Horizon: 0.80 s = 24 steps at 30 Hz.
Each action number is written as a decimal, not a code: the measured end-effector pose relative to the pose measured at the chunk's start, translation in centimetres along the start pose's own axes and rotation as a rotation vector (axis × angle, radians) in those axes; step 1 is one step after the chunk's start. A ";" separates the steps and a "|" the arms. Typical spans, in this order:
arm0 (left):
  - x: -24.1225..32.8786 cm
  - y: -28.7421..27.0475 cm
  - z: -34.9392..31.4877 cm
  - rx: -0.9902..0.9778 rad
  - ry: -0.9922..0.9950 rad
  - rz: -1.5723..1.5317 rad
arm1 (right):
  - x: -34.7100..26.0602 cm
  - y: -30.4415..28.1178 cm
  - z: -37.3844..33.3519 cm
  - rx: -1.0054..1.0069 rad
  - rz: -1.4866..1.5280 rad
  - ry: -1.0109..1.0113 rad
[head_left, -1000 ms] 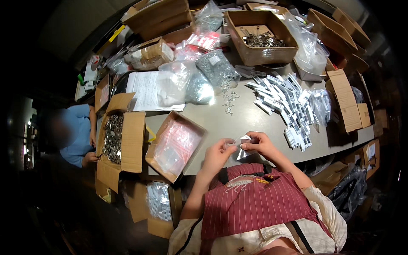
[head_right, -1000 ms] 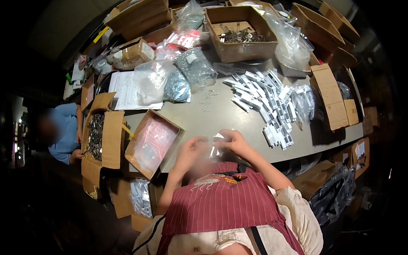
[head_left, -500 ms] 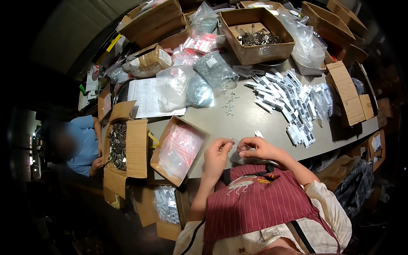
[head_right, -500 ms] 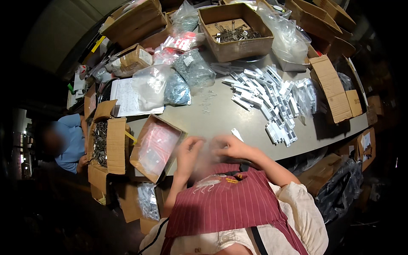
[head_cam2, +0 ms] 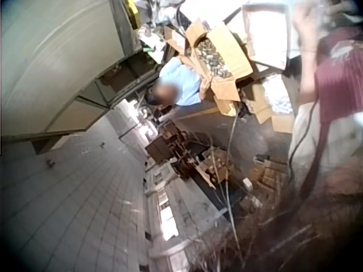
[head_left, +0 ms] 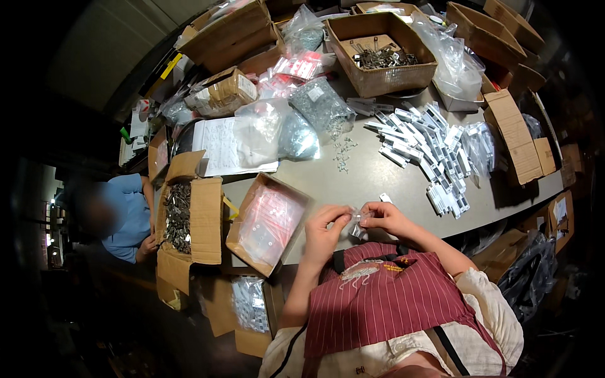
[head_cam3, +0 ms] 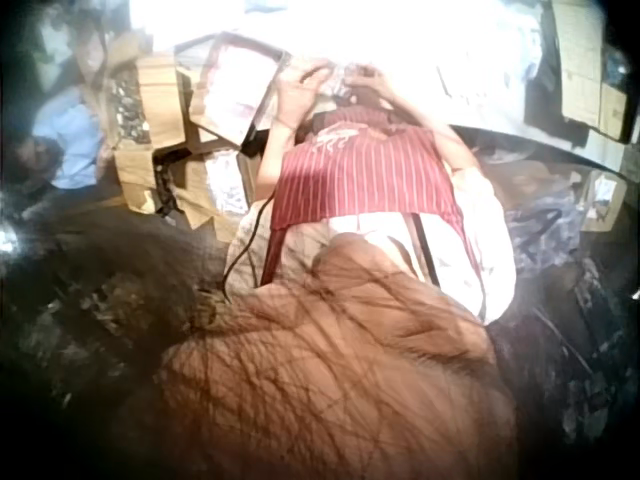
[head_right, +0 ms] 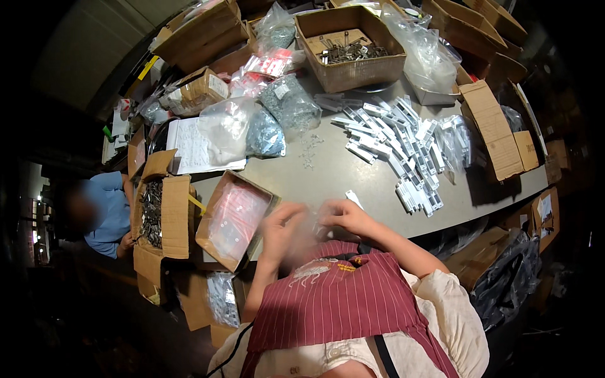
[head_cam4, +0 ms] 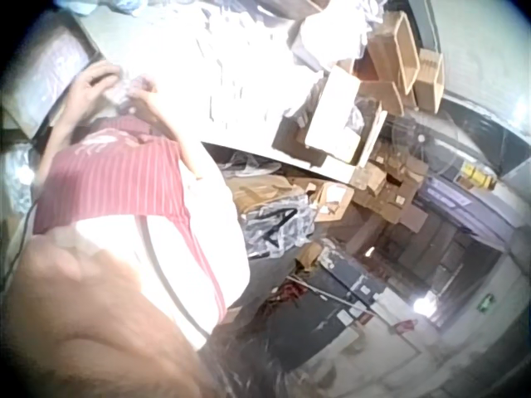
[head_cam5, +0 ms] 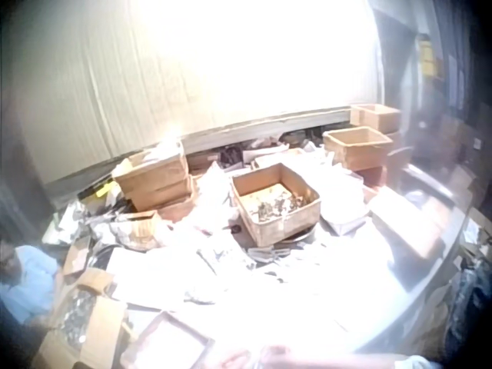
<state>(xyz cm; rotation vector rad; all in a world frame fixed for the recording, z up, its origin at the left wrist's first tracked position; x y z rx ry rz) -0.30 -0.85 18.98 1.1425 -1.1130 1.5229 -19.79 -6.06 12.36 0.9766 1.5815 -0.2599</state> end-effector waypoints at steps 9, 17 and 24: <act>0.0 -0.2 0.2 0.132 0.268 0.685 | -8.7 1.9 -1.0 0.230 -0.814 -0.775; 0.8 0.0 0.9 0.057 0.391 0.793 | -7.3 3.1 0.0 0.000 -1.159 -0.585; -5.8 -1.2 -0.8 -0.081 0.373 0.789 | -4.1 3.3 2.5 -0.042 -0.954 -0.517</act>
Point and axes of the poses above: each hand's wrist, its own z-axis towards the middle knuckle, its own y-axis out of the palm, x = y × z, the point moved 2 cm from there along z, towards the middle knuckle, and after that the axes turned 2 degrees about x, right-handed, at the moved point
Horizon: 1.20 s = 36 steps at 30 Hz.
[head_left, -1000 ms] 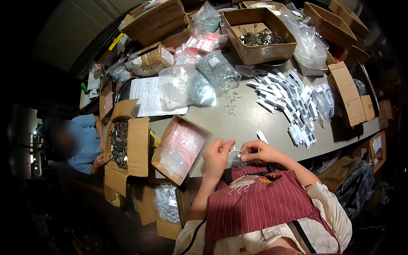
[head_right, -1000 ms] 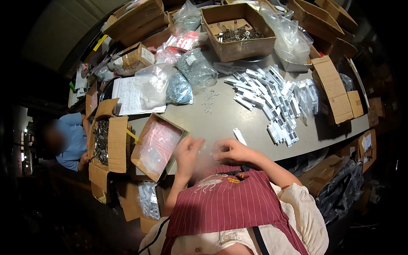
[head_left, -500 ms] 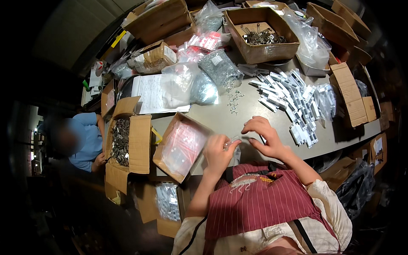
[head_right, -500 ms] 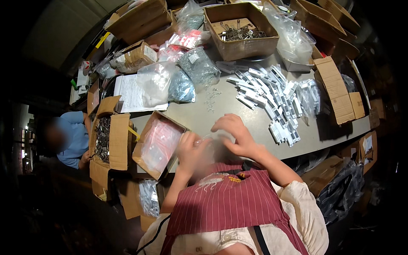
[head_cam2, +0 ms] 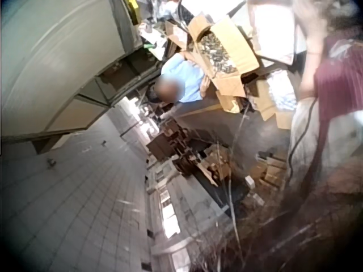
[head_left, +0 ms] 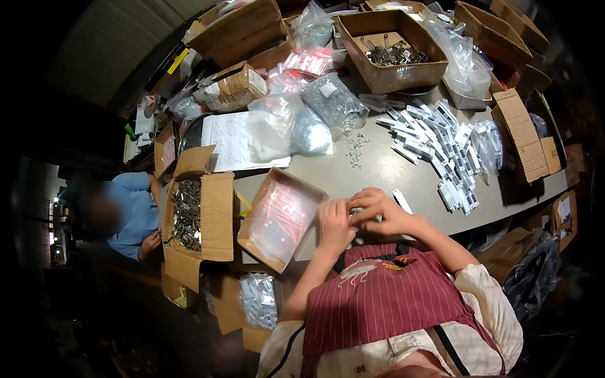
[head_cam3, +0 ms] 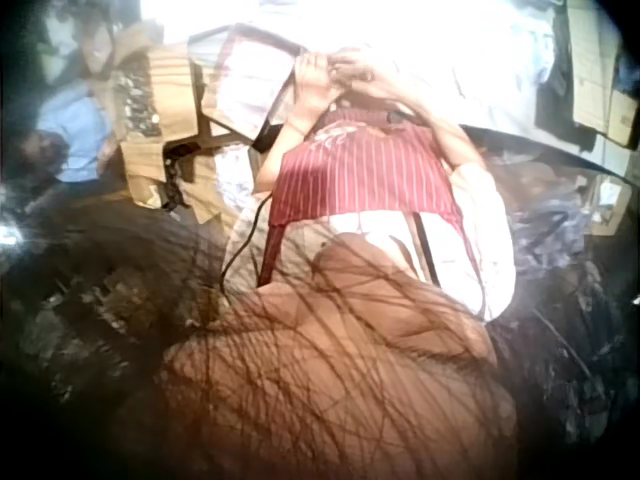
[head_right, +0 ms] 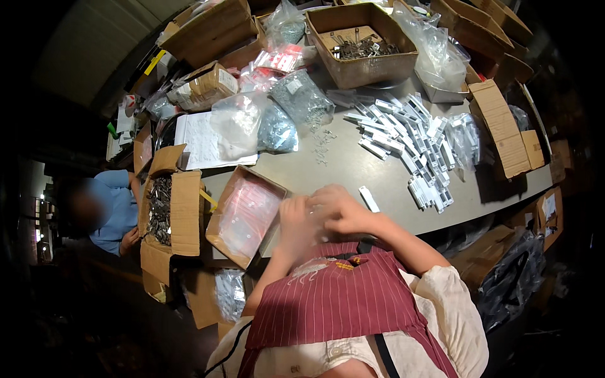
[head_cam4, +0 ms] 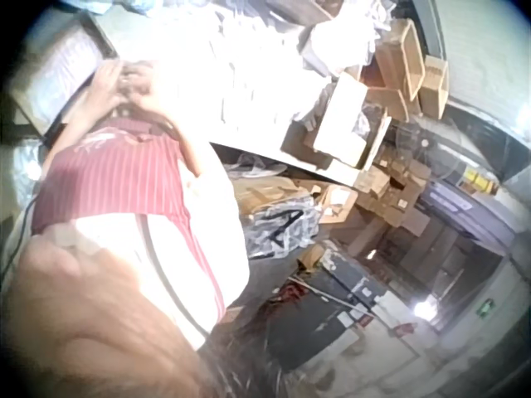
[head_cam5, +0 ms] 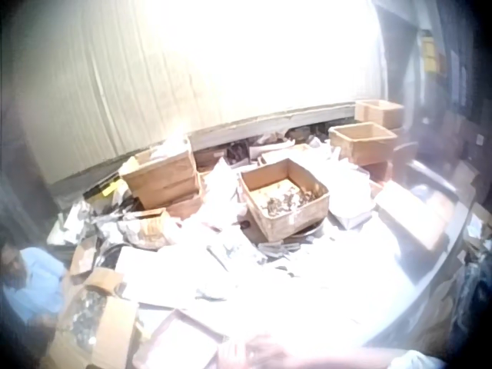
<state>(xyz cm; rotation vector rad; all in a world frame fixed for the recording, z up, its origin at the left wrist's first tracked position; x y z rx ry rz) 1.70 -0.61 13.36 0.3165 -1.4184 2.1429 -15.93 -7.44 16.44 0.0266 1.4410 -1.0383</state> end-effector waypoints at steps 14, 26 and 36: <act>0.4 -0.5 0.4 -0.023 -0.098 -0.159 | 9.7 2.1 7.5 0.394 -0.628 0.476; -0.6 3.8 -0.4 -0.116 -0.291 -0.400 | 10.3 -0.5 0.4 0.129 -0.365 0.300; 0.6 5.0 2.0 -0.017 -0.414 -0.584 | 8.7 -3.4 -0.1 0.218 0.750 0.660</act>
Point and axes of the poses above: each hand's wrist, its own z-axis towards the middle knuckle, its own y-axis out of the palm, x = y × z, the point moved 2 cm from there along z, towards the middle knuckle, and after that the axes turned 2 degrees about x, right-handed, at the moved point
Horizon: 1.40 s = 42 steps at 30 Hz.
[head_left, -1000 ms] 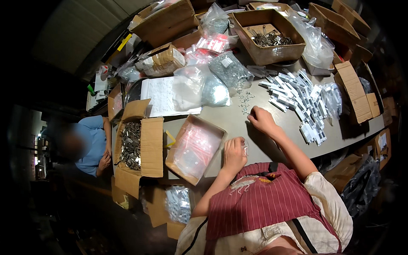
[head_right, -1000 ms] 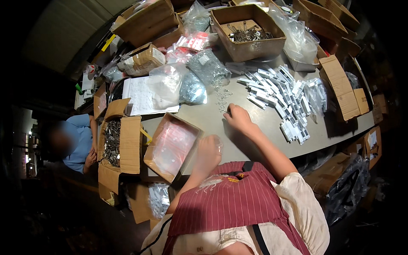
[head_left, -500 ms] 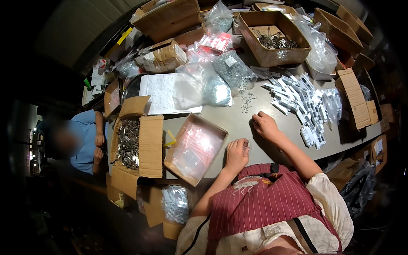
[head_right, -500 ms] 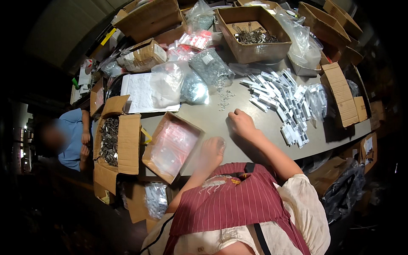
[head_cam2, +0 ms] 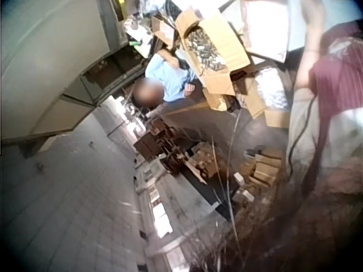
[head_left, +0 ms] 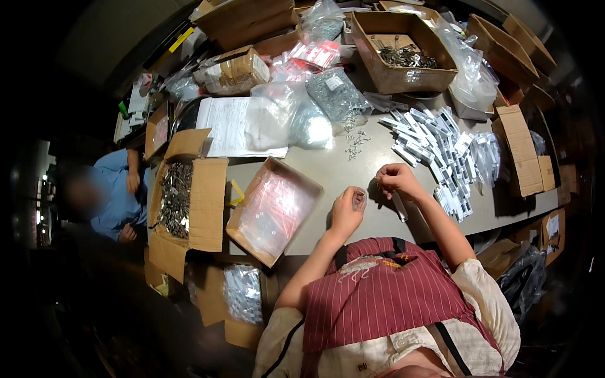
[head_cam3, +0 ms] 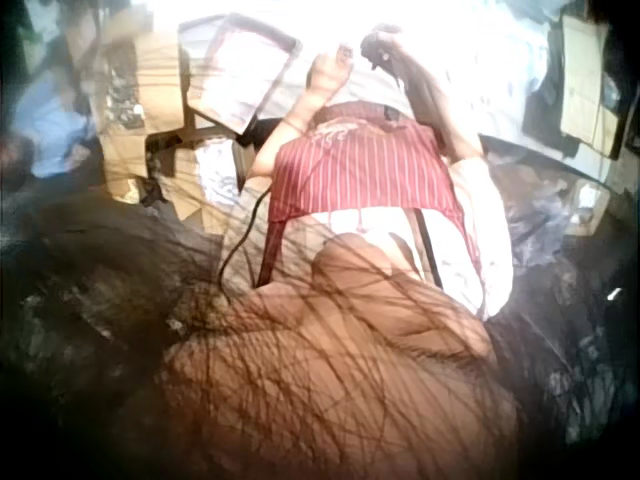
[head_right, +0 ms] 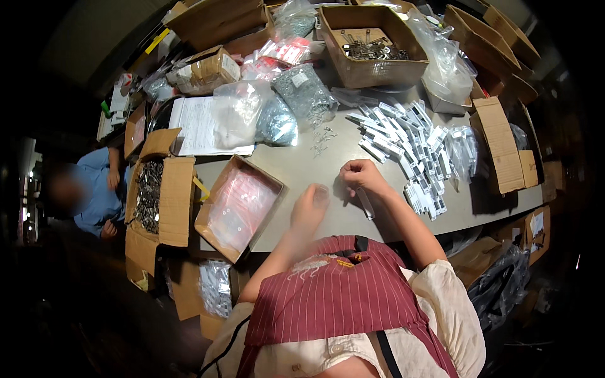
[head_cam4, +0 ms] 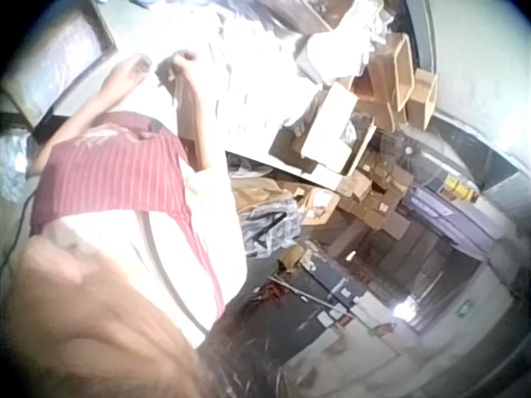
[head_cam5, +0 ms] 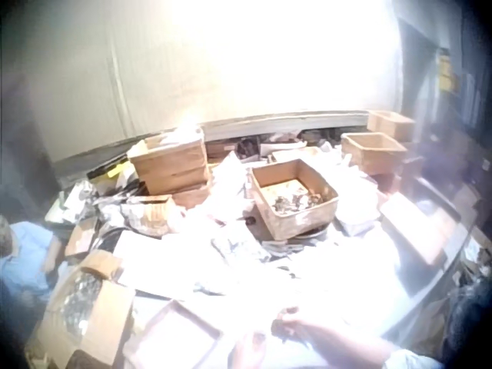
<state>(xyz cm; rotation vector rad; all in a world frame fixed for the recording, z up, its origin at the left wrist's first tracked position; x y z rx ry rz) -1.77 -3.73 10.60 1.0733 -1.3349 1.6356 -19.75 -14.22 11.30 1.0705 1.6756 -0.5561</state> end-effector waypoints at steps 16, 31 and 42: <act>-1.3 1.5 0.1 -0.030 -0.167 -0.050 | 0.9 0.0 0.0 0.039 -1.164 -0.424; -0.9 0.7 -0.2 -0.101 -0.140 -0.150 | 1.0 1.8 2.6 -0.086 -1.317 -0.489; -2.5 2.1 -0.8 -0.079 -0.078 -0.144 | -2.9 3.5 -4.1 -0.083 -0.784 -0.739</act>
Point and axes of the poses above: each hand's wrist, its own z-axis towards the middle knuckle, its own y-axis out of the palm, x = y × z, the point moved 2 cm from there along z, towards the middle knuckle, and after that the axes turned 2 degrees about x, right-handed, at the moved point
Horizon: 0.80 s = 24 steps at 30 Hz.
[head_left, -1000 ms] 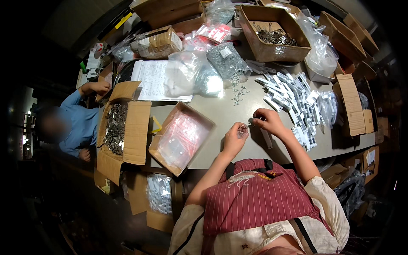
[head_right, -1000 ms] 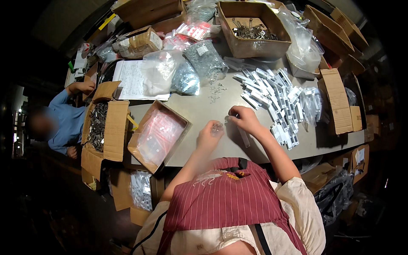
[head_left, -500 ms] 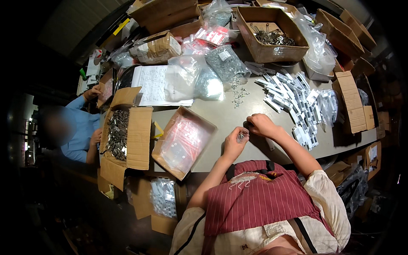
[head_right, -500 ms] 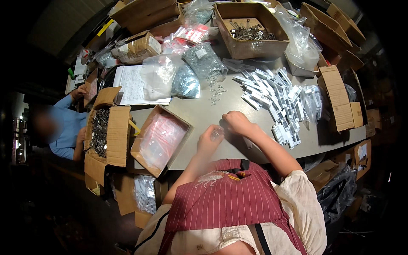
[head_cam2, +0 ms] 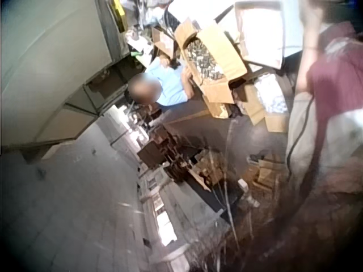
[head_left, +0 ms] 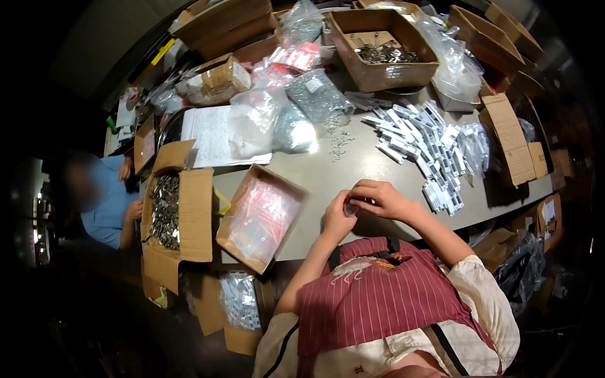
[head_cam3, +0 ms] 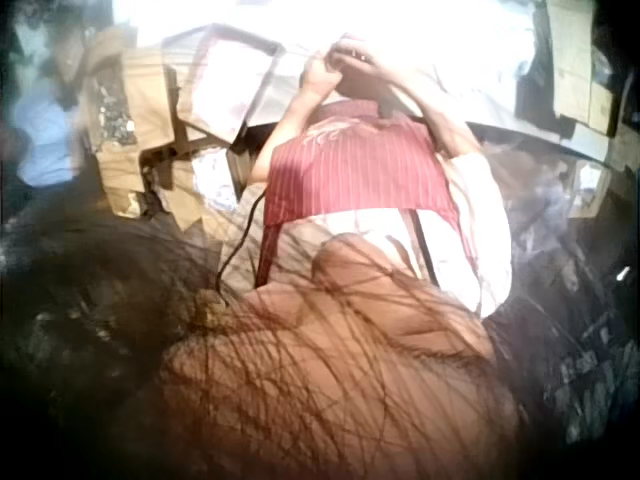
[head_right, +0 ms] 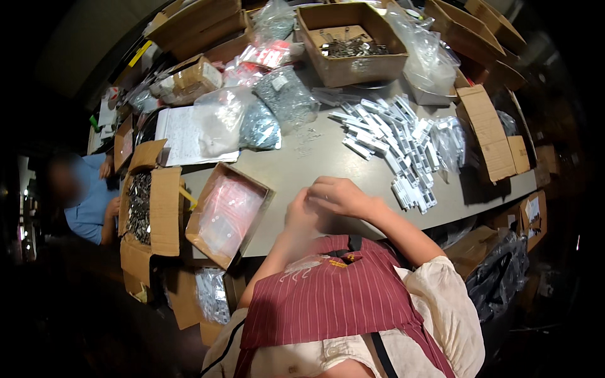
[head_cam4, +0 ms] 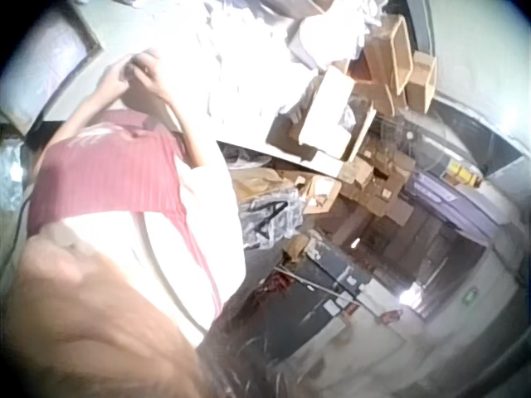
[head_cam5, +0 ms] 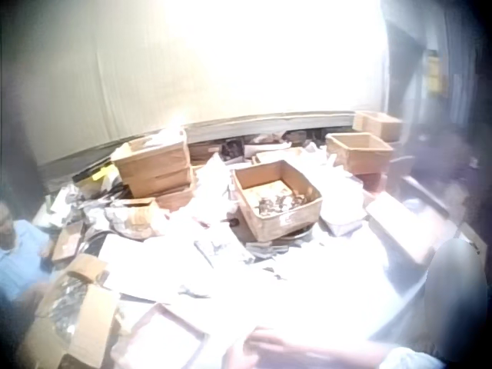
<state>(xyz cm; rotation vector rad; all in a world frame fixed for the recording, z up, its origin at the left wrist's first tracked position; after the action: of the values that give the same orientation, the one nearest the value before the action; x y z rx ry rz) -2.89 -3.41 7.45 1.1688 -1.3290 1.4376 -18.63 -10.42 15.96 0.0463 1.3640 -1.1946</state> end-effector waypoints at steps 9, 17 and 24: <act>0.1 -1.9 -1.6 0.165 -0.013 -0.053 | 4.1 -7.2 -12.0 0.377 -0.704 0.757; -0.8 -1.0 -1.0 0.099 0.020 -0.015 | 3.6 -5.2 -13.4 0.293 -0.846 0.685; -0.6 -1.0 -1.0 0.116 0.048 0.022 | 4.4 -4.4 -12.1 0.350 -0.786 0.585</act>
<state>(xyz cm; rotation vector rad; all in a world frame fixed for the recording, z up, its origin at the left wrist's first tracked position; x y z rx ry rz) -1.85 -2.29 7.06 1.1897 -1.2436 1.5668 -31.18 -7.47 11.64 0.1221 1.7240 -2.2001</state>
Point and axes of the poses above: each hand's wrist, its own z-axis towards the middle knuckle, its own y-axis out of the palm, x = y × z, the point moved 2 cm from there along z, towards the middle knuckle, and after that the axes turned 2 degrees about x, right-handed, at the moved point
